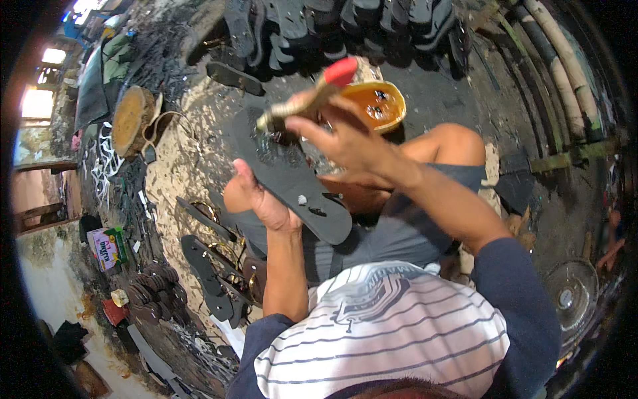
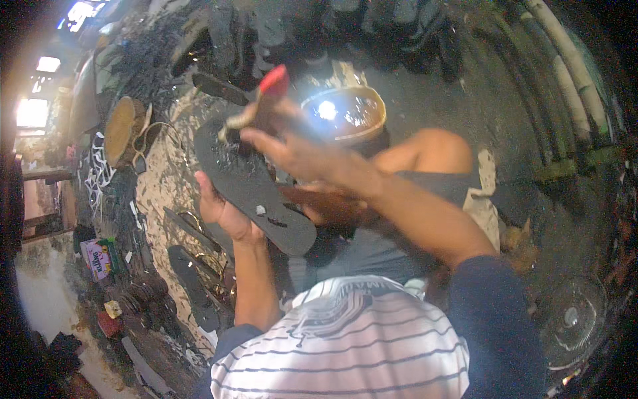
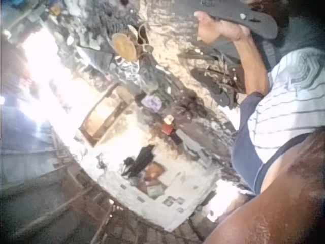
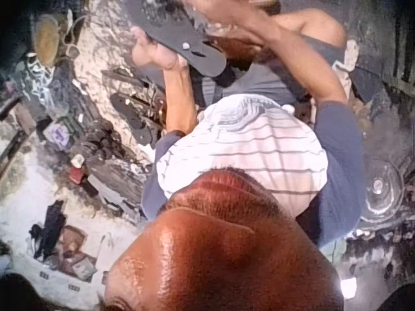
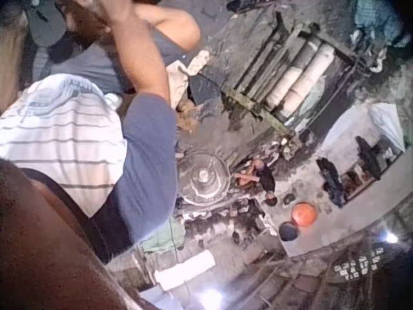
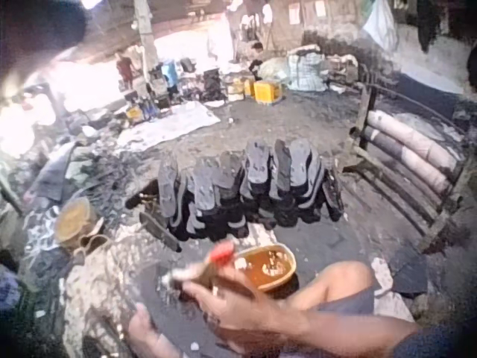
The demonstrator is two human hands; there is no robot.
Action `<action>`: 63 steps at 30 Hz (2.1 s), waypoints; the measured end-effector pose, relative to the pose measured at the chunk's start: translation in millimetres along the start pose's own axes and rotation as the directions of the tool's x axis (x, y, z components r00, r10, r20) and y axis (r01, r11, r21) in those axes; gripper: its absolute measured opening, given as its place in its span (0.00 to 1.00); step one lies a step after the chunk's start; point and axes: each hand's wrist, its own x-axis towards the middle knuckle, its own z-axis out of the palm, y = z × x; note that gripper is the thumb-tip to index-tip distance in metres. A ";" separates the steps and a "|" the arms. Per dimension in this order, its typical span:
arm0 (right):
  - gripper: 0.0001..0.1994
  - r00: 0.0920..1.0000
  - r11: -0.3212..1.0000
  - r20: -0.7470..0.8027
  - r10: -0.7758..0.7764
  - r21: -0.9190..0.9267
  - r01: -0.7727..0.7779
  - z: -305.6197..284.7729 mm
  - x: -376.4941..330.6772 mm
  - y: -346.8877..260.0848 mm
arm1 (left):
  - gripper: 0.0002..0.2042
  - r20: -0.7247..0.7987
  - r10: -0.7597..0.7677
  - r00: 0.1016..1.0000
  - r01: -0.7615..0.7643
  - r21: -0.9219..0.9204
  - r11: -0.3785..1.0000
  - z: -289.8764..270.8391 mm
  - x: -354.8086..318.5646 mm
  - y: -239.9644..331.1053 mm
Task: The person sits on the floor and repeatedly applies a brown liquid to black sandals using a brush. They dip the brush into a container, coat the sole and upper of each sandal, and place the treated sandals in a nearby pile.
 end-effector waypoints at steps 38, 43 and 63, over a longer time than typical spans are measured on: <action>0.17 0.968 0.972 0.142 -0.207 0.139 0.187 -22.5 -7.6 -22.7 | 0.30 -0.160 -0.116 0.980 0.093 -0.143 0.985 20.9 73.0 -8.8; 0.13 0.952 0.929 0.050 -0.303 -0.208 0.307 -24.8 41.1 29.9 | 0.26 0.209 -0.179 0.961 0.266 -0.544 0.796 17.4 63.3 -29.4; 0.15 0.848 0.821 -0.188 0.496 0.420 -0.387 -67.9 -34.7 -33.3 | 0.34 -0.213 -0.195 0.957 0.210 0.049 0.976 -22.9 143.9 -26.5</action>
